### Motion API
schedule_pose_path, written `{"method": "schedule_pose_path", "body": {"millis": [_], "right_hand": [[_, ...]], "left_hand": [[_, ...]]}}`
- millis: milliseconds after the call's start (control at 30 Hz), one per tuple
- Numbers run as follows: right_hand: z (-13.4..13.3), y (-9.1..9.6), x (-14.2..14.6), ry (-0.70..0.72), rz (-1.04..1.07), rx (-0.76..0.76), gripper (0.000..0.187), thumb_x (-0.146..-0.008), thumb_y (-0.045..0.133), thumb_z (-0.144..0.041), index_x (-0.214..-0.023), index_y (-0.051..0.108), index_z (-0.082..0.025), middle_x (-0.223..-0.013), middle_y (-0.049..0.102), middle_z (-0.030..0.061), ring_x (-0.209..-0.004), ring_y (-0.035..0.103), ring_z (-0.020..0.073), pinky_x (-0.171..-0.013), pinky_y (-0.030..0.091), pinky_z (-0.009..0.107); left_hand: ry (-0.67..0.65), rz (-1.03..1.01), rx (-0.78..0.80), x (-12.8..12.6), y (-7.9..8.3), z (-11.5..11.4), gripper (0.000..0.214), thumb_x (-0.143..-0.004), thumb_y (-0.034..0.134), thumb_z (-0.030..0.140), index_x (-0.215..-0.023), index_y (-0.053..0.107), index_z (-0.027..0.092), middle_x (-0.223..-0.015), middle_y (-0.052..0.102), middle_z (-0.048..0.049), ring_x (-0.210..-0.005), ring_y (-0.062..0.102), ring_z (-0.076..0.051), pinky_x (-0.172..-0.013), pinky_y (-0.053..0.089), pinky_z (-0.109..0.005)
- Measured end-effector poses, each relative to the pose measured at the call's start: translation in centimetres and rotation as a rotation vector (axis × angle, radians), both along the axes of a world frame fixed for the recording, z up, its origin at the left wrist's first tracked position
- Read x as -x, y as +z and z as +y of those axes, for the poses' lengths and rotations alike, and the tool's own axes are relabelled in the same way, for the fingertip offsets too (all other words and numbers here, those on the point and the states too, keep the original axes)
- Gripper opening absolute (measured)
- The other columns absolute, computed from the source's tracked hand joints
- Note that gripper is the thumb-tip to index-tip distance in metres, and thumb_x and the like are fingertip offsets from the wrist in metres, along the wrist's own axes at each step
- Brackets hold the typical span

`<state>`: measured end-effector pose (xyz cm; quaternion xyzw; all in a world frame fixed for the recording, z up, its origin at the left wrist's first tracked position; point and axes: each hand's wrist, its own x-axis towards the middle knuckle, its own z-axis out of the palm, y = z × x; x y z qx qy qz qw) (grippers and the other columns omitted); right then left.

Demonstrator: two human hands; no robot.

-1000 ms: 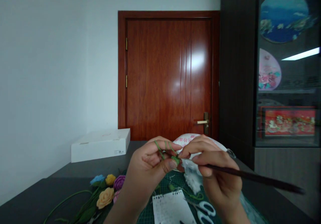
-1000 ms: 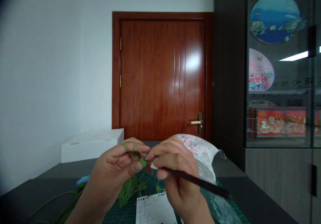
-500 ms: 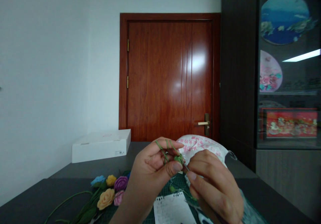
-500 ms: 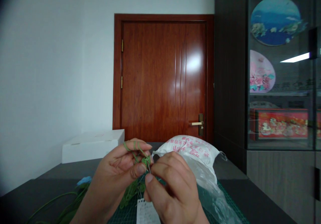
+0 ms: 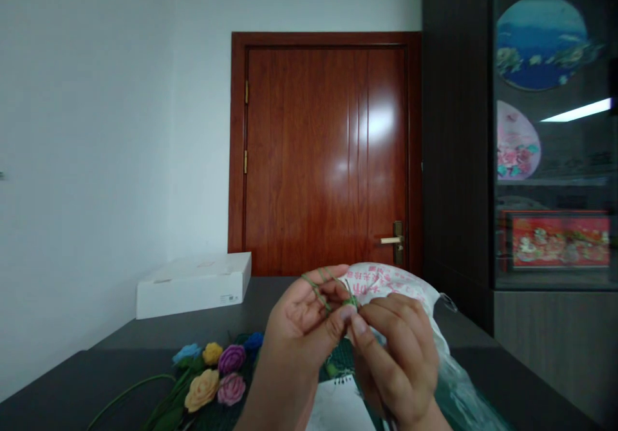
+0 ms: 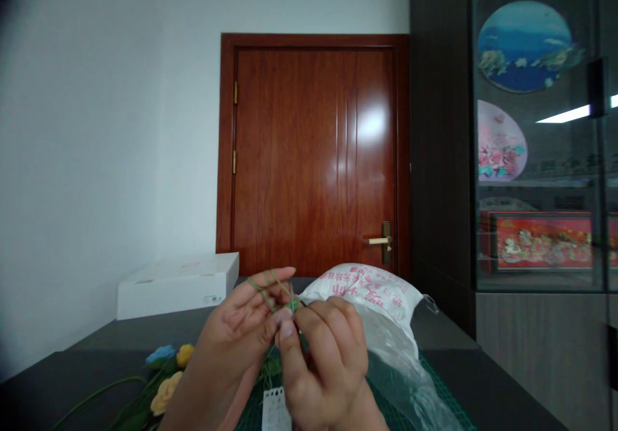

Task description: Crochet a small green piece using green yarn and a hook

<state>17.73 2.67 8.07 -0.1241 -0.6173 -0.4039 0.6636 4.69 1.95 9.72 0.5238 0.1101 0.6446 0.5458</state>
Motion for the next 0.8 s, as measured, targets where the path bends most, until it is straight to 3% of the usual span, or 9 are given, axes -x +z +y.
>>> {"method": "schedule_pose_path", "body": {"millis": [100, 300, 500, 633, 733, 800], "right_hand": [[-0.2, 0.5, -0.1, 0.021, -0.029, 0.024, 0.008, -0.101, 0.056, -0.013, -0.098, 0.062, -0.017, -0.076, 0.071, 0.0027, -0.069, 0.067, 0.0152, -0.072, 0.053, 0.031], [-0.4, 0.6, -0.6, 0.155, -0.017, 0.112, 0.007, -0.104, 0.056, -0.02, -0.099, 0.061, -0.018, -0.078, 0.07, 0.0011, -0.069, 0.066, 0.0137, -0.071, 0.051, 0.031], [0.7, -0.6, -0.8, 0.359, 0.054, 0.252, 0.008, -0.1, 0.054, -0.013, -0.102, 0.06, -0.018, -0.078, 0.062, 0.0008, -0.073, 0.063, 0.0171, -0.069, 0.05, 0.035], [0.5, -0.7, -1.1, 0.409, 0.091, 0.305, 0.009, -0.099, 0.053, -0.012, -0.1, 0.059, -0.019, -0.079, 0.058, 0.0005, -0.077, 0.061, 0.0166, -0.07, 0.049, 0.033], [0.0, -0.4, -1.3, 0.448, 0.15, 0.441, 0.012, -0.102, 0.051, -0.019, -0.095, 0.061, -0.02, -0.078, 0.057, 0.0, -0.071, 0.058, 0.0139, -0.065, 0.046, 0.029], [-0.1, 0.0, -1.3, 0.572, 0.242, 0.581, 0.018, -0.104, 0.051, -0.024, -0.09, 0.062, -0.021, -0.074, 0.056, -0.0013, -0.063, 0.054, 0.0117, -0.059, 0.043, 0.026]], "left_hand": [[0.099, 0.015, -0.084, -0.1, 0.1, -0.2, 0.042, -0.075, 0.086, 0.012, -0.116, 0.078, 0.021, -0.086, 0.069, -0.0026, -0.084, 0.063, -0.013, -0.076, 0.053, -0.02], [0.079, 0.073, -0.109, 0.0, 0.3, -0.1, 0.041, -0.079, 0.081, 0.011, -0.119, 0.076, 0.022, -0.084, 0.066, -0.0009, -0.07, 0.061, -0.01, -0.067, 0.054, -0.021], [0.03, 0.16, -0.184, 0.7, -0.3, 1.1, 0.039, -0.082, 0.081, 0.014, -0.119, 0.077, 0.025, -0.084, 0.064, 0.0002, -0.07, 0.062, -0.009, -0.066, 0.057, -0.021], [0.061, 0.206, -0.178, 1.1, -0.4, 1.5, 0.037, -0.081, 0.081, 0.013, -0.116, 0.078, 0.022, -0.086, 0.065, -0.001, -0.074, 0.063, -0.01, -0.069, 0.058, -0.02], [0.0, 0.227, -0.204, 1.4, -0.2, 1.5, 0.032, -0.081, 0.081, 0.013, -0.112, 0.078, 0.02, -0.086, 0.065, -0.0013, -0.072, 0.066, -0.011, -0.069, 0.059, -0.022], [-0.048, 0.238, -0.201, 1.6, -0.1, 1.4, 0.027, -0.082, 0.081, 0.014, -0.108, 0.078, 0.018, -0.086, 0.067, -0.0022, -0.071, 0.067, -0.011, -0.068, 0.059, -0.023]]}}
